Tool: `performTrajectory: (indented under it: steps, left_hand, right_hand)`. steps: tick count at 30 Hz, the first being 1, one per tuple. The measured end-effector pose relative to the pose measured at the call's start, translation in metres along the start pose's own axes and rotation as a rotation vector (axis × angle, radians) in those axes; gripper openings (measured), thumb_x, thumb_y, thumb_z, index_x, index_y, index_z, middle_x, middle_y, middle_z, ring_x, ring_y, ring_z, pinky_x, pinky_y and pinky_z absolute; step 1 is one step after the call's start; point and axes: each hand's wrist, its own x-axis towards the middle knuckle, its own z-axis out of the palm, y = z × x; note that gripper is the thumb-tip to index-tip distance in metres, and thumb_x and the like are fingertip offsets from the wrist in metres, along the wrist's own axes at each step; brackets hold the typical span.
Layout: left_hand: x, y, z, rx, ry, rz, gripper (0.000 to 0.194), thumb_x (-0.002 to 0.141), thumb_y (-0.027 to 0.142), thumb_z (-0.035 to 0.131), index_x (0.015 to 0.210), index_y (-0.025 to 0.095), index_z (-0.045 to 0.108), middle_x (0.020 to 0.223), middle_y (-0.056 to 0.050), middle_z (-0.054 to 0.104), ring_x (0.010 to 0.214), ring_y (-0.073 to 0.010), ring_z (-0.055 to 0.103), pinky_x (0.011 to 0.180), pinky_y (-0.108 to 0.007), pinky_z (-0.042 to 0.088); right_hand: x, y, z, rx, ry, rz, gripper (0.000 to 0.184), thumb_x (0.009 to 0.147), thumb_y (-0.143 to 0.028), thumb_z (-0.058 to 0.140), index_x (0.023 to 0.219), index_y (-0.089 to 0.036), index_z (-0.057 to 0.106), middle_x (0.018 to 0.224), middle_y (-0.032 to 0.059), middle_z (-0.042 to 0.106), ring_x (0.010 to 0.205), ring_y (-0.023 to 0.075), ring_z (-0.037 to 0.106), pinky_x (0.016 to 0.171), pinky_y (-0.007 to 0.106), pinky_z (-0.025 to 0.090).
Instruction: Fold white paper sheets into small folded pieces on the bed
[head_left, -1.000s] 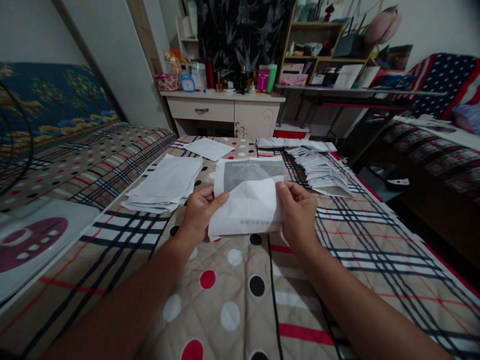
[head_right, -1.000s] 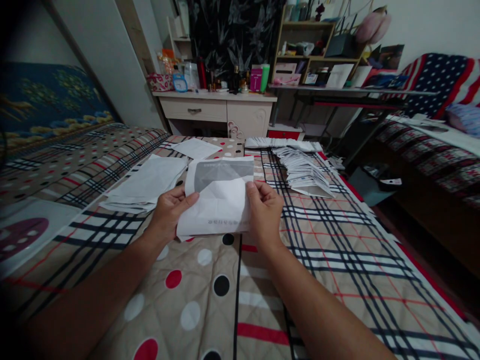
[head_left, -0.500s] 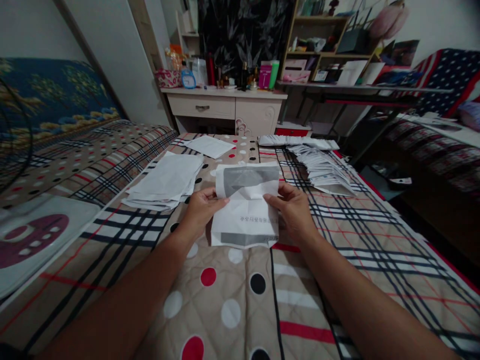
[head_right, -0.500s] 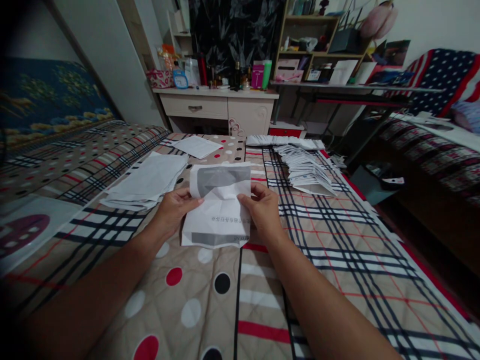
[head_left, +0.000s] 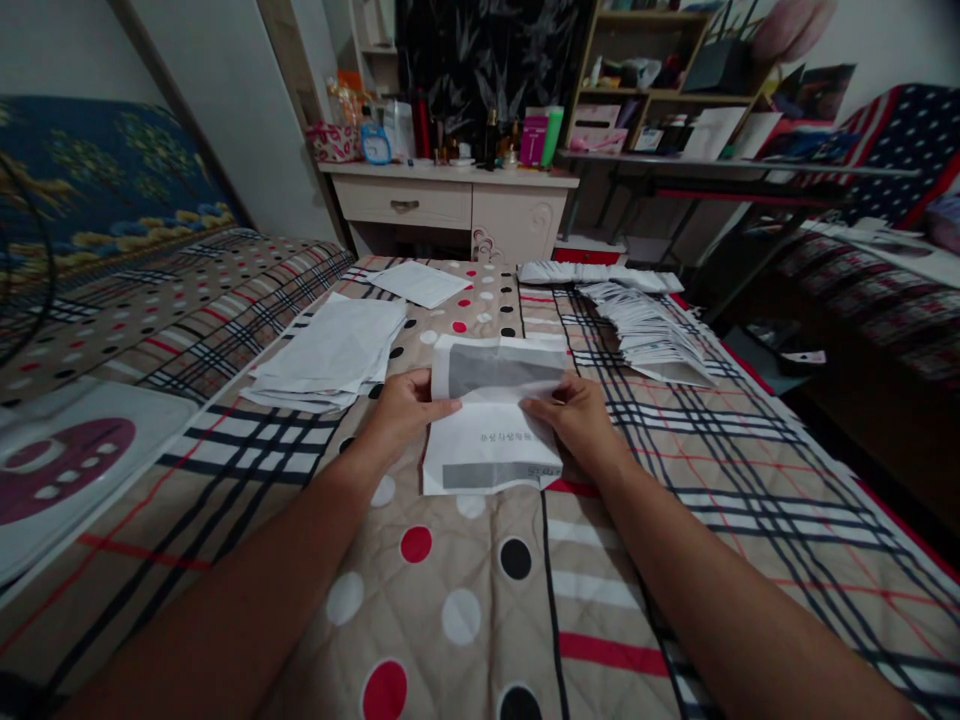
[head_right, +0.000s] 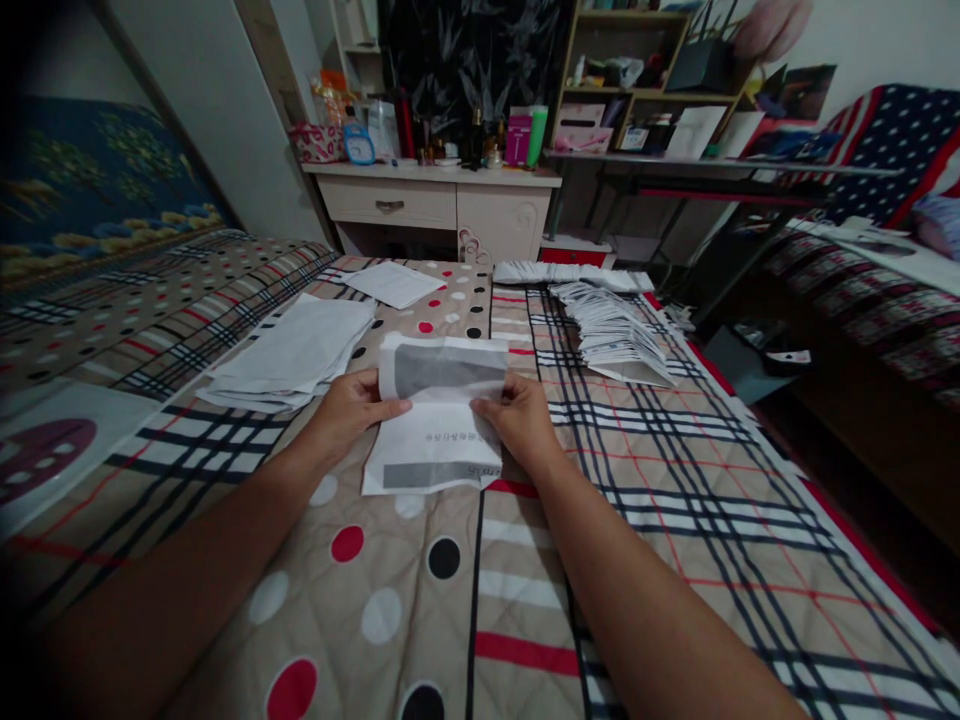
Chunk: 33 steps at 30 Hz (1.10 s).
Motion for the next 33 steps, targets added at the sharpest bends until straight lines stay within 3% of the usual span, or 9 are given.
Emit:
performTrajectory:
  steps: [3, 5, 12, 17, 20, 22, 27, 31, 33]
  left_hand:
    - [0.003, -0.003, -0.005, 0.260, -0.037, 0.133, 0.003, 0.062, 0.017, 0.071, 0.061, 0.019, 0.071, 0.076, -0.004, 0.070, 0.074, -0.0202, 0.065, 0.072, -0.033, 0.051]
    - [0.005, -0.004, -0.010, 0.411, -0.101, 0.255, 0.016, 0.067, 0.013, 0.061, 0.058, 0.021, 0.072, 0.081, -0.005, 0.069, 0.081, -0.0196, 0.064, 0.080, -0.032, 0.049]
    - [0.006, 0.000, -0.018, 0.685, -0.238, 0.355, 0.034, 0.072, 0.007, 0.043, 0.061, 0.020, 0.073, 0.096, -0.005, 0.067, 0.090, -0.0170, 0.063, 0.085, -0.031, 0.045]
    - [0.000, 0.007, -0.007, 0.842, -0.208, 0.389, 0.013, 0.078, 0.024, 0.061, 0.073, 0.018, 0.072, 0.093, -0.004, 0.066, 0.087, -0.0188, 0.061, 0.079, -0.031, 0.046]
    - [-0.003, 0.007, -0.004, 0.890, -0.207, 0.390, 0.039, 0.068, 0.036, 0.078, 0.103, 0.020, 0.071, 0.103, -0.004, 0.067, 0.092, -0.0206, 0.061, 0.079, -0.031, 0.046]
    - [-0.003, 0.005, -0.005, 0.879, -0.200, 0.328, 0.054, 0.066, 0.035, 0.081, 0.116, 0.023, 0.067, 0.100, -0.003, 0.069, 0.084, -0.0184, 0.062, 0.072, -0.028, 0.045]
    - [0.000, -0.003, -0.005, 0.778, -0.089, 0.189, 0.032, 0.068, 0.036, 0.077, 0.096, 0.020, 0.073, 0.065, 0.002, 0.063, 0.057, -0.0135, 0.053, 0.053, -0.024, 0.037]
    - [0.003, -0.007, -0.004, 0.445, 0.142, 0.111, 0.021, 0.071, 0.032, 0.070, 0.082, 0.014, 0.065, 0.070, -0.002, 0.067, 0.059, -0.0144, 0.059, 0.051, -0.023, 0.043]
    - [0.004, -0.009, -0.005, 0.306, 0.201, 0.063, 0.022, 0.071, 0.030, 0.069, 0.083, 0.016, 0.060, 0.072, -0.002, 0.067, 0.057, -0.0145, 0.061, 0.048, -0.022, 0.045]
  right_hand:
    - [0.000, 0.001, -0.005, -0.129, -0.092, -0.160, 0.004, 0.060, -0.021, 0.076, 0.062, -0.020, 0.074, 0.074, 0.0040, 0.072, 0.072, 0.0192, 0.065, 0.067, 0.031, 0.051]
    - [0.000, 0.003, -0.007, -0.163, -0.158, -0.195, 0.005, 0.057, -0.019, 0.077, 0.062, -0.021, 0.075, 0.078, 0.0052, 0.071, 0.076, 0.0192, 0.065, 0.071, 0.031, 0.051]
    - [0.004, 0.004, -0.014, -0.273, -0.329, -0.018, 0.030, 0.061, -0.008, 0.051, 0.061, -0.022, 0.077, 0.101, 0.0070, 0.070, 0.091, 0.0197, 0.064, 0.073, 0.030, 0.049]
    - [0.008, -0.023, -0.028, -0.228, -0.564, 0.141, 0.022, 0.065, -0.019, 0.058, 0.068, -0.018, 0.080, 0.114, 0.0085, 0.070, 0.098, 0.0239, 0.064, 0.080, 0.032, 0.049]
    - [0.009, -0.028, -0.031, -0.183, -0.532, 0.154, 0.027, 0.075, -0.036, 0.062, 0.064, -0.017, 0.077, 0.110, 0.0095, 0.072, 0.098, 0.0247, 0.064, 0.084, 0.034, 0.047]
    - [0.009, -0.022, -0.029, -0.239, -0.503, 0.146, 0.024, 0.069, -0.039, 0.073, 0.064, -0.016, 0.075, 0.104, 0.0091, 0.073, 0.090, 0.0228, 0.064, 0.081, 0.034, 0.048]
    - [0.011, 0.002, -0.022, -0.259, -0.339, 0.086, 0.024, 0.068, -0.038, 0.077, 0.078, -0.017, 0.074, 0.082, 0.0054, 0.073, 0.075, 0.0186, 0.064, 0.071, 0.032, 0.049]
    - [0.008, 0.002, -0.016, -0.274, -0.030, -0.202, 0.020, 0.079, -0.037, 0.069, 0.087, -0.019, 0.074, 0.099, 0.0086, 0.072, 0.097, 0.0236, 0.065, 0.088, 0.039, 0.050]
    - [0.005, -0.001, -0.012, -0.334, 0.015, -0.365, 0.017, 0.081, -0.031, 0.067, 0.094, -0.021, 0.073, 0.109, 0.0093, 0.069, 0.108, 0.0250, 0.062, 0.095, 0.043, 0.047]
